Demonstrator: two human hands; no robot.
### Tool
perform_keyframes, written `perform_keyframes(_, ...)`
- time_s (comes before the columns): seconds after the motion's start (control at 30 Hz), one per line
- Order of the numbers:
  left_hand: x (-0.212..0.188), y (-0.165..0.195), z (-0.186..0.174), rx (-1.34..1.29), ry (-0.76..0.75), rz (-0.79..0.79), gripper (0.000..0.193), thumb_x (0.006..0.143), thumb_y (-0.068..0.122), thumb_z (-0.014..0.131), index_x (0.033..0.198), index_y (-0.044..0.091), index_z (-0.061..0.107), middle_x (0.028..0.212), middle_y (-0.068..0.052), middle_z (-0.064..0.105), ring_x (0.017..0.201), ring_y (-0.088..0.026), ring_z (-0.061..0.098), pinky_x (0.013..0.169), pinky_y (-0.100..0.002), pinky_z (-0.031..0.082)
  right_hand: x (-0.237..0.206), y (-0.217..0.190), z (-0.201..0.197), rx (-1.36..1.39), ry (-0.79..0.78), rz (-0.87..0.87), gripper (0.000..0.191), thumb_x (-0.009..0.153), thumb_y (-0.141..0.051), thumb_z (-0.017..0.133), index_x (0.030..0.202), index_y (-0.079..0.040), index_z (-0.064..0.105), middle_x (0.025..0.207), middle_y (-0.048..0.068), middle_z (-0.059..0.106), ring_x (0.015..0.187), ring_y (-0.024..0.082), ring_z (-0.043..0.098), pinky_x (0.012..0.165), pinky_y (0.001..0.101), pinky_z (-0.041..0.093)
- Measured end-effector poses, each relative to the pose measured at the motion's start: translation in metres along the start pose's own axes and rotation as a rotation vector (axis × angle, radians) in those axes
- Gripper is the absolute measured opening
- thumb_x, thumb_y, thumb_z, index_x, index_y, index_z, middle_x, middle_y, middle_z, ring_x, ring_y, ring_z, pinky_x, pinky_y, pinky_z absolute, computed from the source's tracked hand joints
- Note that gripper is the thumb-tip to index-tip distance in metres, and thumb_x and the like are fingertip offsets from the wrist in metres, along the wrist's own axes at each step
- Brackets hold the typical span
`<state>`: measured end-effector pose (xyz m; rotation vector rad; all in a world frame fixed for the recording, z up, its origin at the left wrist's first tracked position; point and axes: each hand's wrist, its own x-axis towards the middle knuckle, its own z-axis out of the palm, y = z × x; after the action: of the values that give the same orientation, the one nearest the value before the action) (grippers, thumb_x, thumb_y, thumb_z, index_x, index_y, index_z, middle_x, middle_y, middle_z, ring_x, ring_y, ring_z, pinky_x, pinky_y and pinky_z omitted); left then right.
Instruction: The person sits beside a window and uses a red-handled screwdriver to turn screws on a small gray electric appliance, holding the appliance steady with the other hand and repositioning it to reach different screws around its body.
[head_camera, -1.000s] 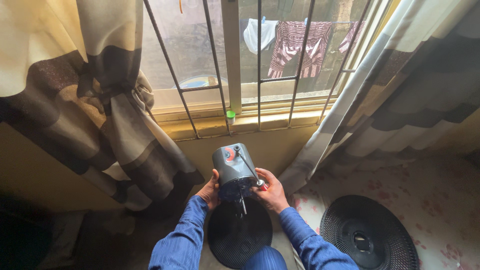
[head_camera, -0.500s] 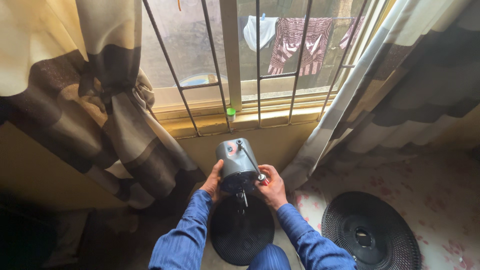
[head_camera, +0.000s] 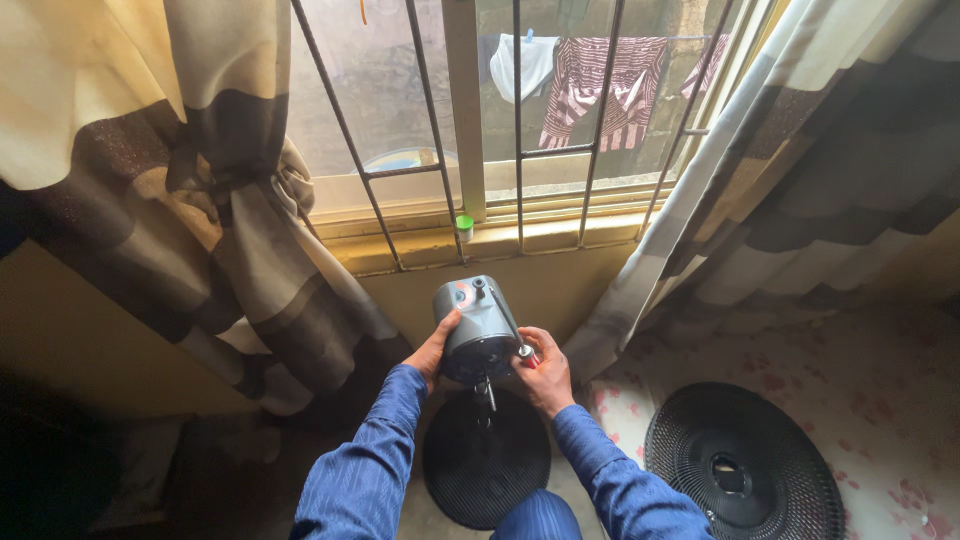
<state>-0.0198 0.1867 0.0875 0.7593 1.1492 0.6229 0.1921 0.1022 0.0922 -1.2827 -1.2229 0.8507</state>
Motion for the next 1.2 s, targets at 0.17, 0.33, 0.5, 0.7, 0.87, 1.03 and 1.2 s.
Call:
perform_keyframes(0.17,-0.001,0.0,0.003,-0.08,-0.001,0.011,0.116,0.063,0.085,0.064,0.152,0.012,0.046,0.143,-0.016,0.063,0.128,-0.028,0.062,0.104,-0.046,0.052,-0.002,-0.004,0.0,0.002,0.021,0.025,0.045,0.082,-0.006,0.074,0.125,-0.008,0.064,0.111,0.008,0.074,0.091,0.013,0.069,0.084,0.0279,0.056)
perform_keyframes(0.33,-0.003,-0.003,0.007,-0.086,0.016,0.035,0.116,0.063,0.086,0.062,0.152,0.014,0.047,0.142,-0.014,0.063,0.128,-0.026,0.061,0.105,-0.046,0.049,-0.006,-0.01,0.003,-0.124,0.116,-0.054,0.042,0.079,-0.006,0.078,0.119,-0.008,0.068,0.116,0.006,0.066,0.085,0.021,0.066,0.08,0.0299,0.056)
perform_keyframes(0.5,-0.004,-0.004,0.01,-0.104,0.016,0.002,0.115,0.064,0.085,0.061,0.151,0.011,0.047,0.141,-0.017,0.064,0.126,-0.029,0.063,0.102,-0.048,0.052,-0.004,-0.01,0.004,-0.17,0.143,-0.345,0.032,0.078,-0.002,0.077,0.11,-0.004,0.072,0.114,0.009,0.066,0.105,0.017,0.067,0.089,0.0308,0.055)
perform_keyframes(0.7,-0.005,-0.002,0.011,-0.075,0.013,0.128,0.112,0.068,0.083,0.061,0.153,0.013,0.045,0.148,-0.014,0.058,0.132,-0.026,0.057,0.106,-0.043,0.048,-0.003,-0.009,0.005,-0.09,0.156,-0.144,0.018,0.082,-0.005,0.078,0.1,-0.006,0.076,0.101,0.003,0.063,0.079,0.012,0.062,0.068,0.0264,0.053)
perform_keyframes(0.87,-0.004,-0.001,0.012,-0.04,0.036,0.163,0.109,0.071,0.082,0.061,0.154,0.014,0.045,0.153,-0.013,0.054,0.138,-0.025,0.051,0.112,-0.041,0.04,-0.005,-0.01,0.003,0.012,0.131,-0.168,0.015,0.085,-0.002,0.075,0.099,-0.005,0.076,0.097,0.0,0.061,0.078,0.006,0.06,0.066,0.0219,0.05)
perform_keyframes(1.03,-0.004,0.004,0.012,-0.065,0.053,0.221,0.107,0.071,0.082,0.061,0.155,0.018,0.045,0.158,-0.006,0.049,0.142,-0.022,0.045,0.114,-0.037,0.035,-0.005,-0.013,0.004,0.087,0.082,-0.192,0.011,0.087,-0.001,0.074,0.097,-0.004,0.075,0.098,-0.001,0.059,0.077,0.004,0.058,0.063,0.0201,0.048)
perform_keyframes(1.2,-0.008,0.009,0.007,-0.047,0.079,0.092,0.113,0.064,0.085,0.06,0.156,0.021,0.043,0.155,-0.009,0.051,0.14,-0.026,0.047,0.112,-0.047,0.038,-0.006,-0.014,0.006,0.107,0.093,-0.17,0.012,0.086,0.001,0.075,0.097,-0.003,0.074,0.097,-0.002,0.059,0.075,0.003,0.056,0.062,0.0193,0.045)
